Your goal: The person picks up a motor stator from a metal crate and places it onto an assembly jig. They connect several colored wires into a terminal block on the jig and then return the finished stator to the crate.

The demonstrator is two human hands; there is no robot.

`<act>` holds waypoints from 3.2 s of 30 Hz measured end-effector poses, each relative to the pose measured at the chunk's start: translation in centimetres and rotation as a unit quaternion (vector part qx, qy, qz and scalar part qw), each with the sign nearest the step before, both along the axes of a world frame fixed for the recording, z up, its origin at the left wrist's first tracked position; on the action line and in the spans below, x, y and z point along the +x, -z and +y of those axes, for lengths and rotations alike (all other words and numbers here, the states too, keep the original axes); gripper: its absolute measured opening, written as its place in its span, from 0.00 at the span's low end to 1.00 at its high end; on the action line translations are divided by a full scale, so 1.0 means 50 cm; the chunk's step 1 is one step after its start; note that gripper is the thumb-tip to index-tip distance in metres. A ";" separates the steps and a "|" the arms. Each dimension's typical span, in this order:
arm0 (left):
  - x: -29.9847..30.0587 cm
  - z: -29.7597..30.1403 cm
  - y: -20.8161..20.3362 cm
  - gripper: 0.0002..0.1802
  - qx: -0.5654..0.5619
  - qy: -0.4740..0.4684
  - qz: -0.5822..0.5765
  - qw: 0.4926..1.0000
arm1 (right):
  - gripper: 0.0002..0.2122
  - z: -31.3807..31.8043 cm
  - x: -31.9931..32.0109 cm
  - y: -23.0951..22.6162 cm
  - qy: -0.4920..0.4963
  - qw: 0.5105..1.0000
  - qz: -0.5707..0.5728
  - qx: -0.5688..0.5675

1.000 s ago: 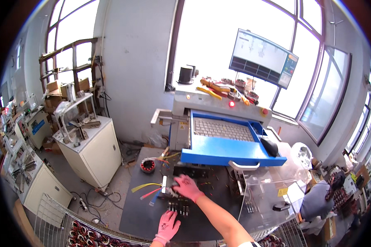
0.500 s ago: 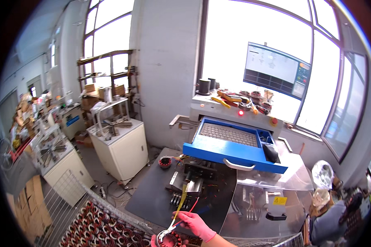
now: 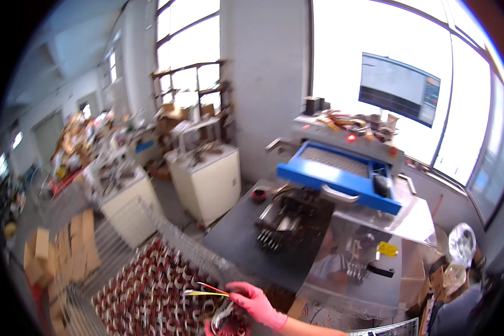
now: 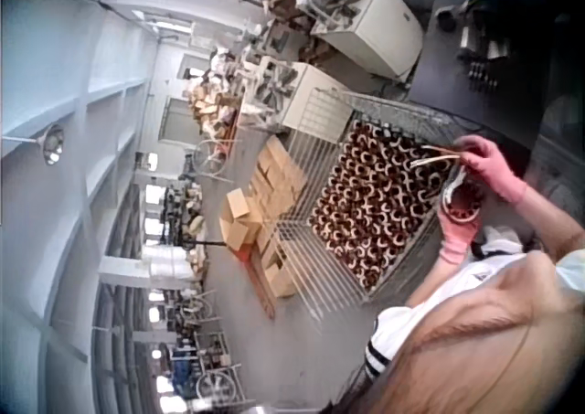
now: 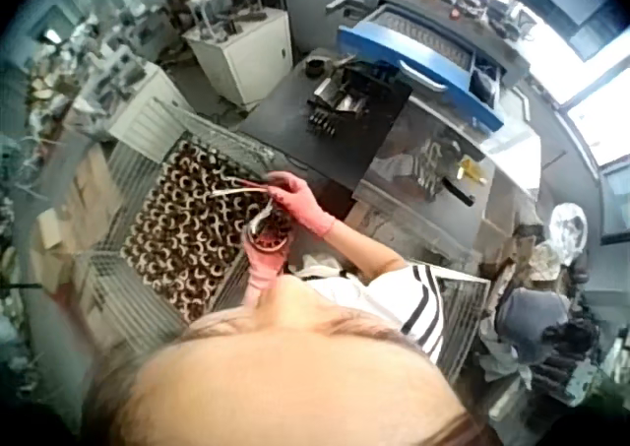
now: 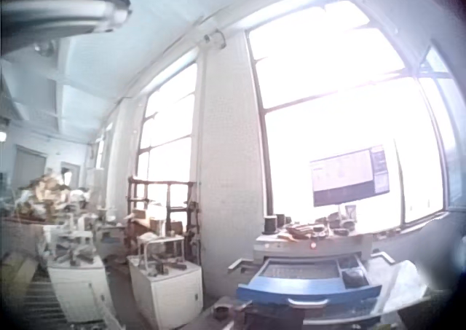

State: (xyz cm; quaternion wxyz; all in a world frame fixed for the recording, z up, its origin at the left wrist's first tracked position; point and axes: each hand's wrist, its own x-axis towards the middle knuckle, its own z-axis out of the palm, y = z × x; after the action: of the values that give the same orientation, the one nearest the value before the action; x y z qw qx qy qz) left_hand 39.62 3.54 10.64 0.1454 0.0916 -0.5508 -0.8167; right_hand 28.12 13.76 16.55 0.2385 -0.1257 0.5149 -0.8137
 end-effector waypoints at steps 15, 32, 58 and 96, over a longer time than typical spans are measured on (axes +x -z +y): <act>0.461 -0.382 -0.002 0.35 0.544 -0.135 0.005 0.828 | 0.14 -0.474 0.375 -0.001 -0.515 0.716 0.398 0.253; 0.714 -0.729 0.219 0.41 0.350 -0.305 -0.228 0.856 | 0.13 -0.972 0.536 0.297 -0.737 0.565 0.047 0.368; 0.900 -1.126 0.227 0.31 -0.264 -0.352 -0.670 0.598 | 0.07 -1.575 0.526 1.111 -0.456 0.408 0.640 0.464; 0.365 -0.475 0.345 0.32 -0.475 0.109 -0.144 0.861 | 0.15 0.572 0.959 0.678 0.637 0.438 -0.352 0.528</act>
State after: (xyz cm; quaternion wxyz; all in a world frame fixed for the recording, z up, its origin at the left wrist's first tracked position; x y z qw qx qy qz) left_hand 57.88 -20.20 -6.59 0.0004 0.0670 -0.8933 -0.4445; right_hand 76.05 42.37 -17.36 -0.1663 0.6850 0.6515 -0.2805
